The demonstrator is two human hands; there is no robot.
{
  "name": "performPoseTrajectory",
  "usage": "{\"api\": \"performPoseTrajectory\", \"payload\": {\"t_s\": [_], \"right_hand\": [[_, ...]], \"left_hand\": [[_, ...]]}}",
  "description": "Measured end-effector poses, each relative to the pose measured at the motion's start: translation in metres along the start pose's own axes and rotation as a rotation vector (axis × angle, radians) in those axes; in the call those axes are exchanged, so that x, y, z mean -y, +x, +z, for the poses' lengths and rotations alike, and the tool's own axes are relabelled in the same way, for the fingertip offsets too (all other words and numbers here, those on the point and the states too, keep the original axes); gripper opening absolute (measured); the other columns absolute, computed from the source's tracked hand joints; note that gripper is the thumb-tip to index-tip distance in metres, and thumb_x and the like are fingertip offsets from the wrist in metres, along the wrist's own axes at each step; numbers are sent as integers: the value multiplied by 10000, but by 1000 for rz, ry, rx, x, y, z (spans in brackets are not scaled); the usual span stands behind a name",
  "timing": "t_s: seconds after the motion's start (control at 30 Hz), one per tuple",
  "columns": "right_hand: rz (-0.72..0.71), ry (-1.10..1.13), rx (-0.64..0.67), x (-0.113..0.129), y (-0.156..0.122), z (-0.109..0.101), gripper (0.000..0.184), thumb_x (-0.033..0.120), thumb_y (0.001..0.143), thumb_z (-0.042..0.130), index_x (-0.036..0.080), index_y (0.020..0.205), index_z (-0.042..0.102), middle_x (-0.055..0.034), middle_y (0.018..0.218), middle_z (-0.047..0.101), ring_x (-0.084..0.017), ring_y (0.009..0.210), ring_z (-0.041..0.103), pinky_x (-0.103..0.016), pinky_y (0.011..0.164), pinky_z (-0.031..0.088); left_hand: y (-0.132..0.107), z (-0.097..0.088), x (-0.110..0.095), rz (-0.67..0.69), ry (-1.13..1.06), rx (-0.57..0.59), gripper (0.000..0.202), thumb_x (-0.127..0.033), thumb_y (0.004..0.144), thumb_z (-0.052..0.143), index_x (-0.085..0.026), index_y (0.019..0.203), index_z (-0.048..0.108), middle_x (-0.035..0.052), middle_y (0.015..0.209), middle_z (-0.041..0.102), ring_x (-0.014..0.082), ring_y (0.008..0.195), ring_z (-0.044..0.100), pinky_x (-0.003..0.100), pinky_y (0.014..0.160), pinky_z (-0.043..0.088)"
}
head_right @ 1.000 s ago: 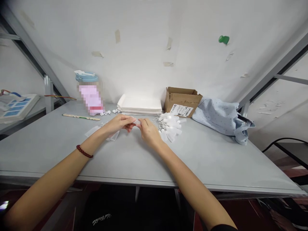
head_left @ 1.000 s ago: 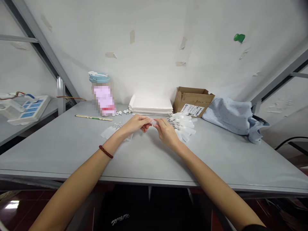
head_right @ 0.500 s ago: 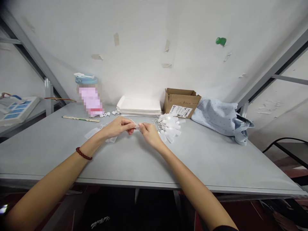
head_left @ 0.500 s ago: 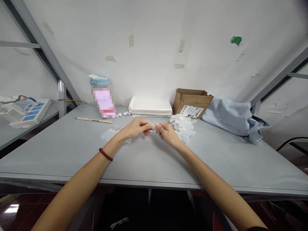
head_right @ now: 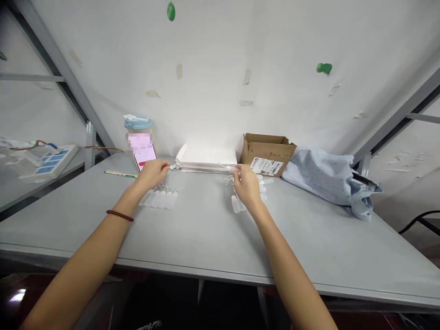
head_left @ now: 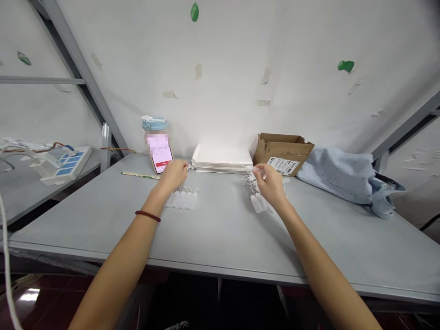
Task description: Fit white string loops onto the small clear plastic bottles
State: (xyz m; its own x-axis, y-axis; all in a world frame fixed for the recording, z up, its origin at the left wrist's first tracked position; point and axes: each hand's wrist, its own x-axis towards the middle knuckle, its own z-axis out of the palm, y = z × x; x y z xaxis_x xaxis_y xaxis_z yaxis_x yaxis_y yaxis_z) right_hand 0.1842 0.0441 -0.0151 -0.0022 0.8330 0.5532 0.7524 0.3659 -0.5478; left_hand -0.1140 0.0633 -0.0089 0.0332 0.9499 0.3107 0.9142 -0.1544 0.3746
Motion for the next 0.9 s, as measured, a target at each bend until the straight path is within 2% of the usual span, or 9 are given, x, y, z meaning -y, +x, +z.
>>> {"api": "performPoseTrajectory", "payload": {"t_s": [0.07,0.2,0.37,0.5,0.9], "right_hand": [[7,-80,-6,-10,4,-4,242,291,848,459,139,984,589,-139,1001,655,-249,908,576,-365,804,415],[-8,-173,19,-19,5,-8,221,271,832,479,137,974,582,-131,988,653,-270,959,551,-371,814,408],[-5,-243,33,-20,5,-9,189,265,831,481,146,937,582,-126,951,660,-274,932,546,-367,788,397],[29,-297,99,-21,7,-14,175,250,819,501,145,929,588,-124,974,672,-281,954,546,-364,777,394],[44,-349,175,-26,8,-20,188,256,795,534,146,919,622,-106,941,684,-263,948,558,-342,773,394]], "left_hand": [[5,-5,21,-116,222,9,325,-148,791,407,-138,923,703,137,997,699,288,999,612,330,837,441],[5,-7,42,-201,277,39,369,-129,778,425,-88,1026,695,202,1021,685,329,982,621,359,795,456],[3,-3,45,-260,297,49,413,-144,771,450,-119,1120,669,193,1075,671,332,973,624,364,767,468],[5,0,45,-291,305,57,412,-168,783,460,-137,1139,663,198,1080,667,342,966,624,377,756,470],[5,2,45,-315,326,63,351,-260,813,468,-154,1063,691,205,1066,663,362,986,614,400,757,469]]}}
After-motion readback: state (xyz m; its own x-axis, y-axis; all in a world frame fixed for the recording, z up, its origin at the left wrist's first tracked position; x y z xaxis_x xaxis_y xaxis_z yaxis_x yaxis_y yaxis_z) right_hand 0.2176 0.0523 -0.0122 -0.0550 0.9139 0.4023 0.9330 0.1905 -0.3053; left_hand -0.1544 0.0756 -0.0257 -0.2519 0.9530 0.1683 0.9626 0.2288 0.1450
